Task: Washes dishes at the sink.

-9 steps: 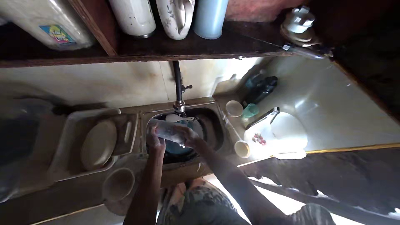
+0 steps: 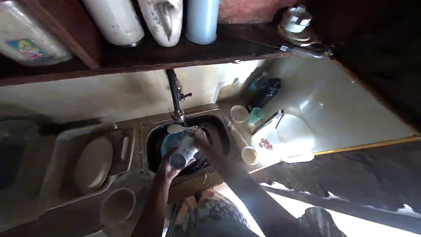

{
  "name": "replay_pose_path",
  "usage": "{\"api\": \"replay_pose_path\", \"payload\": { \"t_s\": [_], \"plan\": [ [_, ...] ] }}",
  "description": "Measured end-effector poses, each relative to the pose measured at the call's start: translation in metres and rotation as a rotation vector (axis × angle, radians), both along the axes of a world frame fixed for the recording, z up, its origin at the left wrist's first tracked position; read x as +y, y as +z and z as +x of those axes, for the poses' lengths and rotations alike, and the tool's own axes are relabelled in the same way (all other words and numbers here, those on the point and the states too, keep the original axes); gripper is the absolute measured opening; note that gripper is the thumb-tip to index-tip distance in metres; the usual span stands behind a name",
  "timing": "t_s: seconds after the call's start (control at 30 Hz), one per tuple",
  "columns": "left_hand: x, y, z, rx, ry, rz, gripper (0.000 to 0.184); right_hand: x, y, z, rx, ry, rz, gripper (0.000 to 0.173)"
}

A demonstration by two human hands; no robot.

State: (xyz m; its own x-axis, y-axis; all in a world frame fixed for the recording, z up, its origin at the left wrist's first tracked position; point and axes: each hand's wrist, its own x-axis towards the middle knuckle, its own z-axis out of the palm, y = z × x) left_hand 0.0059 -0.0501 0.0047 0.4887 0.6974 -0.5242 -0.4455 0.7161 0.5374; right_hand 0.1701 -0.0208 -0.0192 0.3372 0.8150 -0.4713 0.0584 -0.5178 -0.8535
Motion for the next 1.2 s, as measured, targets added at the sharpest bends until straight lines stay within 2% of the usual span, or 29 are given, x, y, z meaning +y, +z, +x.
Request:
{"api": "replay_pose_path", "payload": {
  "t_s": [0.03,0.1,0.2,0.23,0.27,0.4,0.47,0.5,0.53,0.57,0.63,0.7,0.73,0.77,0.8,0.87,0.9,0.97,1.0,1.1,1.2],
  "plan": [
    [-0.001,-0.005,0.002,-0.014,-0.058,0.014,0.034,-0.002,0.009,-0.005,-0.061,0.044,0.024,0.034],
    [-0.003,-0.013,0.009,0.026,-0.026,0.043,0.036,-0.011,0.021,-0.020,-0.127,0.161,0.149,0.031],
    [-0.011,-0.019,0.002,0.119,0.117,0.047,0.048,-0.046,0.024,-0.051,-0.210,0.463,0.546,0.025],
    [-0.014,-0.016,0.001,0.139,0.147,0.034,0.049,-0.052,0.019,-0.055,-0.268,0.496,0.684,0.023],
    [-0.018,-0.010,0.001,0.164,0.152,0.019,0.048,-0.054,0.016,-0.052,-0.300,0.514,0.711,0.024],
    [-0.033,0.013,0.010,0.229,-0.106,0.123,0.040,-0.035,0.016,0.002,-0.344,0.583,0.317,0.041],
    [-0.031,0.016,0.022,0.461,-0.212,0.161,0.031,-0.031,0.014,0.025,-0.430,0.635,0.232,0.044],
    [-0.026,0.011,0.024,0.595,-0.267,0.224,0.052,-0.031,0.009,0.033,-0.452,0.653,0.215,0.044],
    [-0.021,0.009,0.024,0.695,-0.335,0.327,0.075,-0.032,0.009,0.035,-0.449,0.613,0.203,0.043],
    [-0.018,0.005,0.026,0.773,-0.383,0.466,0.087,-0.033,0.013,0.036,-0.424,0.539,0.161,0.041],
    [-0.018,-0.001,0.031,0.950,-0.481,0.734,0.095,-0.037,0.019,0.033,-0.271,0.304,0.037,0.036],
    [-0.019,-0.004,0.038,1.062,-0.539,0.843,0.103,-0.042,0.007,0.039,0.099,-0.109,0.049,0.034],
    [-0.020,-0.007,0.040,1.044,-0.500,0.821,0.105,-0.044,0.002,0.046,0.265,-0.283,0.086,0.037],
    [-0.020,-0.008,0.040,0.994,-0.433,0.743,0.102,-0.050,0.002,0.057,0.348,-0.335,0.107,0.041],
    [-0.022,-0.007,0.039,0.904,-0.350,0.612,0.092,-0.060,0.006,0.071,0.343,-0.329,0.115,0.042],
    [-0.026,0.001,0.035,0.711,-0.174,0.300,0.048,-0.095,0.008,0.104,0.121,-0.226,0.085,0.038],
    [-0.027,0.005,0.030,0.597,-0.097,0.202,0.033,-0.113,0.011,0.120,-0.053,-0.137,0.028,0.038],
    [-0.034,0.018,0.017,0.423,-0.008,0.185,0.038,-0.140,0.017,0.146,-0.431,0.058,-0.179,0.044],
    [-0.033,0.018,0.017,0.383,0.036,0.169,0.038,-0.152,0.013,0.155,-0.534,0.105,-0.322,0.046],
    [-0.025,0.020,0.030,0.273,0.081,0.048,0.036,-0.184,-0.017,0.168,-0.638,0.141,-0.509,0.051],
    [-0.017,-0.007,0.036,-0.031,-0.007,-0.037,0.050,-0.208,-0.043,0.169,-0.617,0.273,-0.442,0.064]
  ]
}}
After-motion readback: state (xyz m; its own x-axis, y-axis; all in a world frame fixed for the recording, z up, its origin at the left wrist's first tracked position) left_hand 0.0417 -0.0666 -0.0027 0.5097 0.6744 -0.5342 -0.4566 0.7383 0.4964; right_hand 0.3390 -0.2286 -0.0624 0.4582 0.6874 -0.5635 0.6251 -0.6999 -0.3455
